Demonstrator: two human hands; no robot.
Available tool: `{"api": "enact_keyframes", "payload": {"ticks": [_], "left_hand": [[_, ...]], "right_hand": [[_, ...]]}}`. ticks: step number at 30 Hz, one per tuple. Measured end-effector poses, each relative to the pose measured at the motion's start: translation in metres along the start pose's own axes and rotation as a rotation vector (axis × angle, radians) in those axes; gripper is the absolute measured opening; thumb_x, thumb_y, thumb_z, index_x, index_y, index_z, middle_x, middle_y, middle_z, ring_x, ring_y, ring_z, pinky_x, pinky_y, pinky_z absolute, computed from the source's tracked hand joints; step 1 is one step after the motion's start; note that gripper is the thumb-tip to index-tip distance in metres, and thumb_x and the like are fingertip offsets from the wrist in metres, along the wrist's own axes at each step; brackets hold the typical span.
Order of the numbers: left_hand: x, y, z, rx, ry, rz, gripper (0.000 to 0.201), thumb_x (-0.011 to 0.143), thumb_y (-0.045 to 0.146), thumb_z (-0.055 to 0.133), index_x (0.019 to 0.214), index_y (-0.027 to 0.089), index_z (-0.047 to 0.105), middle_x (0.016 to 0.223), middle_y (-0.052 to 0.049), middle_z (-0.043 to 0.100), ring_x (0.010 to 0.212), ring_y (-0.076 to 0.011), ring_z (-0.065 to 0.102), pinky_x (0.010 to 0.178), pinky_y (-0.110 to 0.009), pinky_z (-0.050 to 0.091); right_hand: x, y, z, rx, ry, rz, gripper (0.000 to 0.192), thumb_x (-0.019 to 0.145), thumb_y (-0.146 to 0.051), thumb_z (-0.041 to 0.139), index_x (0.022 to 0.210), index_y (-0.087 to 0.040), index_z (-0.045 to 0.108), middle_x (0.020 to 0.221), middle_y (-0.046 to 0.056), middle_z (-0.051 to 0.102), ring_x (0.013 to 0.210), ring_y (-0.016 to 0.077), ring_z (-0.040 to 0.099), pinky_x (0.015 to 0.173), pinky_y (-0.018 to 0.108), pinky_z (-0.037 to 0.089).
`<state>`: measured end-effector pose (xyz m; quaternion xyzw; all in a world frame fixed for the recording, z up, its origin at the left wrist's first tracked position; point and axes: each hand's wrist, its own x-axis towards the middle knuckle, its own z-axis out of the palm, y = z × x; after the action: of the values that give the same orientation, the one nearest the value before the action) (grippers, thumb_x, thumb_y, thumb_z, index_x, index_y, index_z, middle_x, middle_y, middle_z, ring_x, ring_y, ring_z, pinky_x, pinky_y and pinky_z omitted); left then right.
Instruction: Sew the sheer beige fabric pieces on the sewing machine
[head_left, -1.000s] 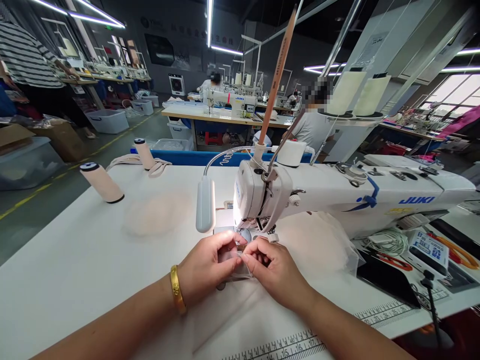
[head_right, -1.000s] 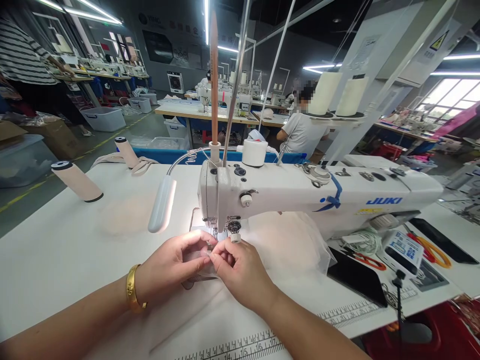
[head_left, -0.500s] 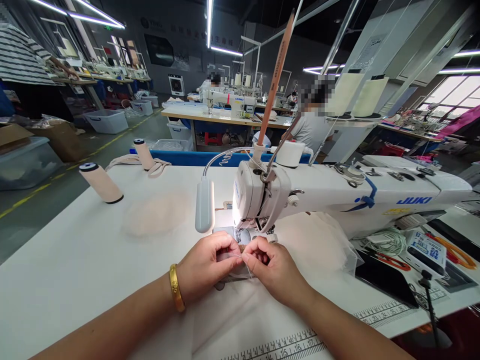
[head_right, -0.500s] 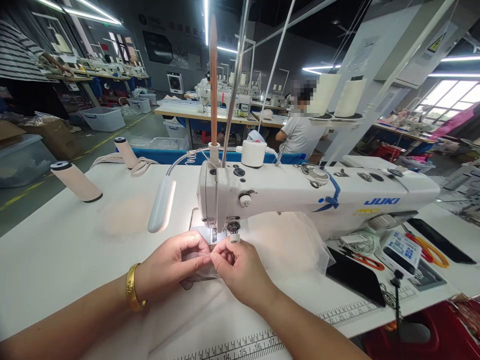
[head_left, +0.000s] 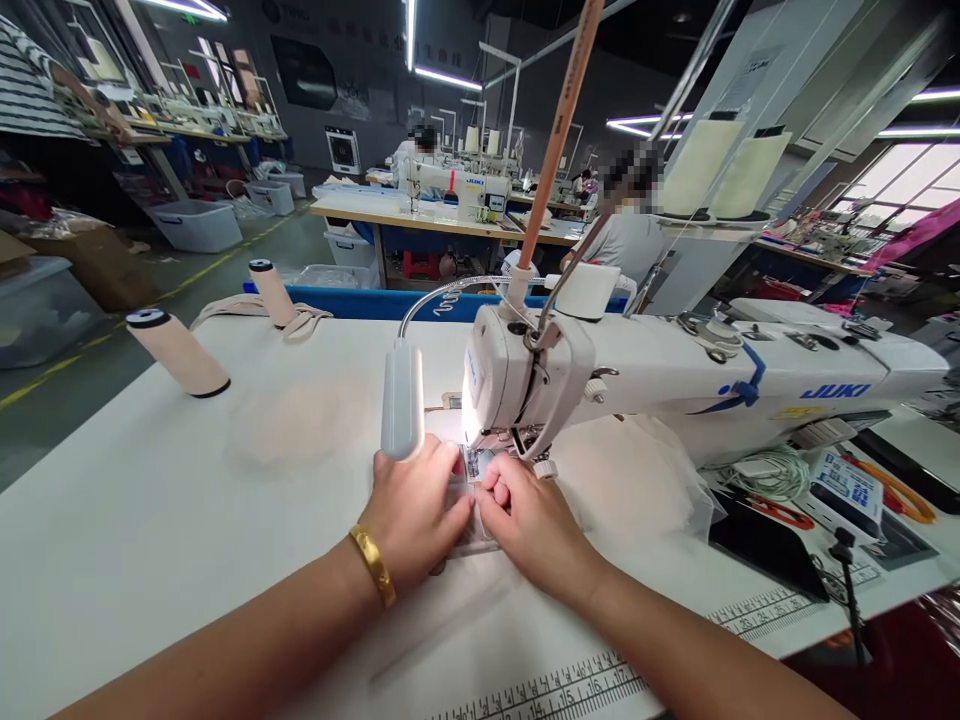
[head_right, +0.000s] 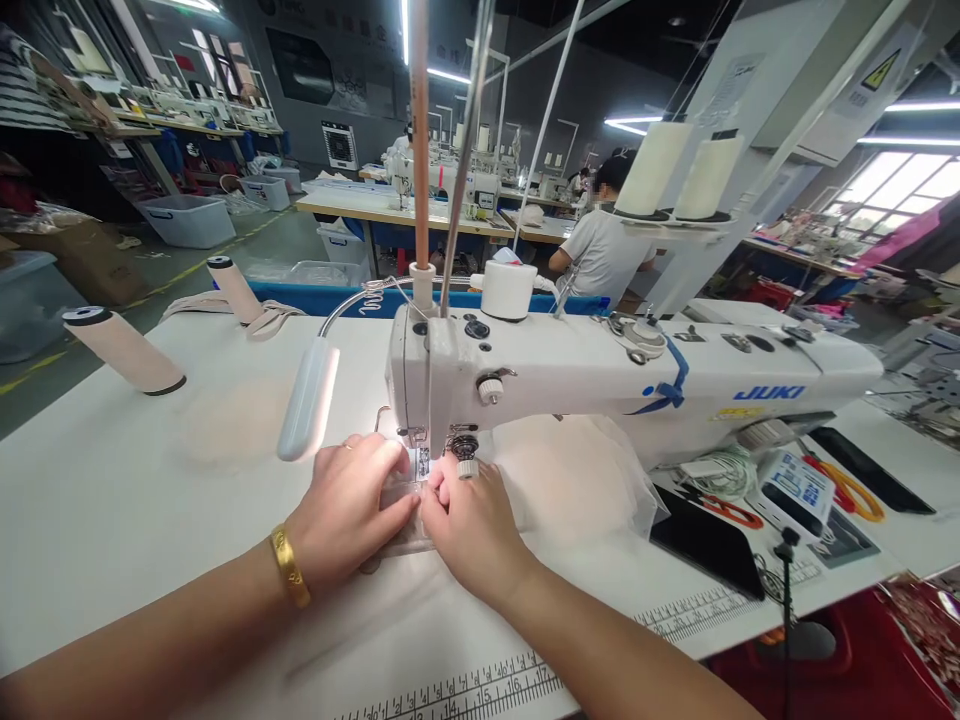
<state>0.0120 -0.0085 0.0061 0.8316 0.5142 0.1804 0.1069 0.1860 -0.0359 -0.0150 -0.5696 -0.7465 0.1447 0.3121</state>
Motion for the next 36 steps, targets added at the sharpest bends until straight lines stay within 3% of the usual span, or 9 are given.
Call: {"api": "enact_keyframes", "payload": {"ticks": [3,6,8,13,18,25,36], "left_hand": [[-0.005,-0.007,0.005,0.115,0.192,0.167,0.009,0.082,0.017,0.055,0.087,0.021,0.062,0.091,-0.008,0.064,0.083,-0.0261,0.056,0.077,-0.042,0.041],[-0.01,-0.013,0.01,0.114,0.198,0.426,0.024,0.089,0.006,0.046,0.076,0.019,0.062,0.085,-0.006,0.066,0.076,-0.0212,0.054,0.074,-0.038,0.042],[-0.014,-0.014,0.013,0.065,0.161,0.514,0.031,0.093,0.003,0.041,0.078,0.018,0.064,0.084,-0.006,0.067,0.075,-0.0198,0.056,0.073,-0.036,0.044],[-0.019,-0.01,0.011,-0.016,0.094,0.438,0.03,0.101,0.015,0.046,0.08,0.018,0.067,0.09,-0.007,0.072,0.08,-0.0219,0.061,0.077,-0.041,0.049],[-0.018,-0.012,0.007,-0.015,0.061,0.421,0.026,0.1,0.017,0.048,0.087,0.019,0.071,0.101,-0.009,0.075,0.088,-0.0251,0.066,0.082,-0.045,0.052],[-0.011,-0.019,0.004,-0.041,0.039,0.411,0.022,0.097,0.014,0.051,0.093,0.019,0.072,0.108,-0.01,0.078,0.104,-0.0295,0.07,0.095,-0.049,0.053],[-0.004,-0.024,-0.002,-0.017,0.007,0.435,0.02,0.094,0.015,0.052,0.092,0.017,0.072,0.113,-0.011,0.077,0.109,-0.0308,0.07,0.097,-0.049,0.052]], "right_hand": [[-0.001,0.002,0.0,0.014,-0.004,-0.005,0.015,0.089,-0.011,0.053,0.082,-0.023,0.05,0.066,-0.004,0.055,0.064,0.0169,0.055,0.06,0.027,0.037],[-0.001,0.004,0.0,0.035,0.002,-0.021,0.015,0.091,-0.011,0.054,0.083,-0.023,0.054,0.072,-0.002,0.059,0.067,0.0173,0.056,0.061,0.027,0.039],[-0.003,0.006,-0.001,0.049,-0.011,-0.05,0.015,0.094,-0.011,0.054,0.085,-0.023,0.057,0.078,-0.001,0.062,0.071,0.018,0.057,0.063,0.028,0.041],[-0.008,0.013,-0.006,-0.032,-0.05,-0.209,0.022,0.099,-0.009,0.051,0.092,-0.023,0.067,0.088,0.003,0.066,0.072,0.018,0.057,0.065,0.03,0.042],[-0.011,0.019,-0.008,-0.111,0.003,-0.324,0.029,0.099,-0.005,0.047,0.104,-0.022,0.07,0.093,0.005,0.068,0.067,0.0176,0.056,0.064,0.032,0.042],[-0.01,0.019,-0.005,-0.169,0.025,-0.321,0.029,0.101,-0.009,0.046,0.11,-0.023,0.07,0.093,0.006,0.067,0.065,0.0189,0.053,0.059,0.032,0.039],[-0.008,0.02,-0.003,-0.216,0.053,-0.316,0.029,0.1,-0.009,0.046,0.111,-0.02,0.071,0.101,0.011,0.071,0.069,0.0206,0.058,0.06,0.033,0.042]]}}
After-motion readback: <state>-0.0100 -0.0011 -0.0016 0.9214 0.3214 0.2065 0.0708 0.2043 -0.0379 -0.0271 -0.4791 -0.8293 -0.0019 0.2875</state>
